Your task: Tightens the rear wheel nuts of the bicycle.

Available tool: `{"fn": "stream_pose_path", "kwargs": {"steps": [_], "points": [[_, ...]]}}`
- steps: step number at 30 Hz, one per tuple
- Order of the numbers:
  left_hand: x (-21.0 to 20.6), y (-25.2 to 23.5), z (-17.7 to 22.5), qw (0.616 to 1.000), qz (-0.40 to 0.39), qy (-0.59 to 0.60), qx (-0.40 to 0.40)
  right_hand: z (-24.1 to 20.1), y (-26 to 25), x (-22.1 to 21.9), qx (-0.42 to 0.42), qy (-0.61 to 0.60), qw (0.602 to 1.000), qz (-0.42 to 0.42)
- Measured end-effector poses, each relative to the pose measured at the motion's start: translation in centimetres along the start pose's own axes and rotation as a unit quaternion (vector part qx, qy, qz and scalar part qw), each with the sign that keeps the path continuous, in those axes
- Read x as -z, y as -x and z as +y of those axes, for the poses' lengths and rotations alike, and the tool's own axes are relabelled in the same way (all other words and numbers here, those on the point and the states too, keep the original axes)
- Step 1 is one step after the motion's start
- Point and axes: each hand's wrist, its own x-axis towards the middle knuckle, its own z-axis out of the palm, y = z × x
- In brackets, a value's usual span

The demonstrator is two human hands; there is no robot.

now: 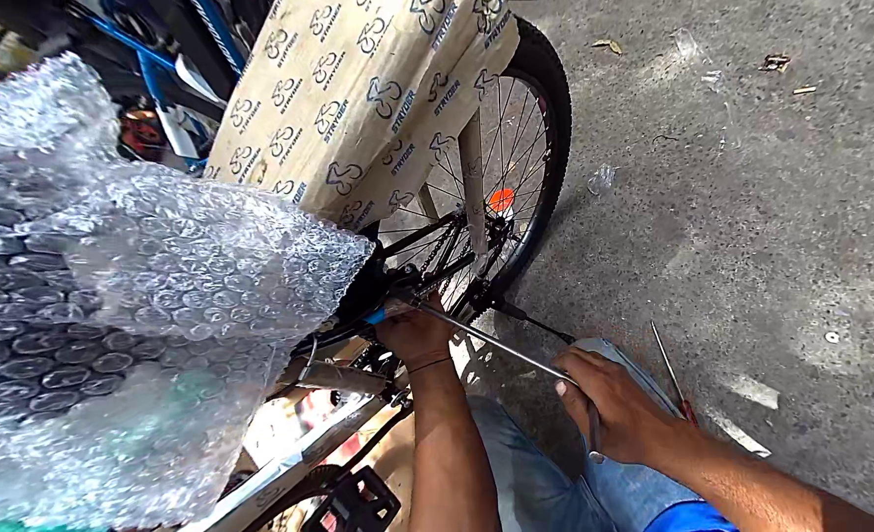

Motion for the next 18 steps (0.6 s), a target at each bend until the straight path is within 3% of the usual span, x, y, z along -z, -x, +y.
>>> {"fn": "stream_pose_path", "kwargs": {"steps": [5,7,8,10,12,13,16,17,18], "points": [[-0.3,0.0,-0.2,0.999,-0.010,0.012,-0.032,1.6,-0.4,-1.7,0.026,-0.124,0.992,0.021],[-0.6,0.1,-0.1,0.999,0.003,0.018,-0.031,1.5,-0.5,-2.1,-0.022,-0.265,0.964,0.017],[-0.6,0.2,-0.1,0.999,0.009,0.014,-0.031,0.9,-0.5,-2.3,-0.075,-0.381,0.921,0.019],[-1.0,0.2,0.2,0.999,0.027,0.001,-0.034,-1.9,-1.0,-2.2,-0.225,-0.595,0.771,0.034],[-1.0,0.4,0.4,0.999,0.042,-0.002,-0.033,-4.3,-1.1,-1.4,-0.355,-0.672,0.649,0.039],[-1.1,0.5,0.2,0.999,0.042,-0.002,-0.033,-4.6,-1.2,-1.1,-0.389,-0.679,0.621,0.042],[-1.2,0.2,0.1,0.999,0.041,0.003,-0.033,-4.8,-1.3,-1.4,-0.406,-0.665,0.622,0.073],[-1.2,0.2,0.2,0.999,0.044,0.009,-0.028,-4.9,-0.9,-2.0,-0.395,-0.654,0.637,0.097],[-1.3,0.2,0.2,0.998,0.052,0.018,-0.027,-4.7,-0.5,-2.4,-0.369,-0.623,0.680,0.116]]}}
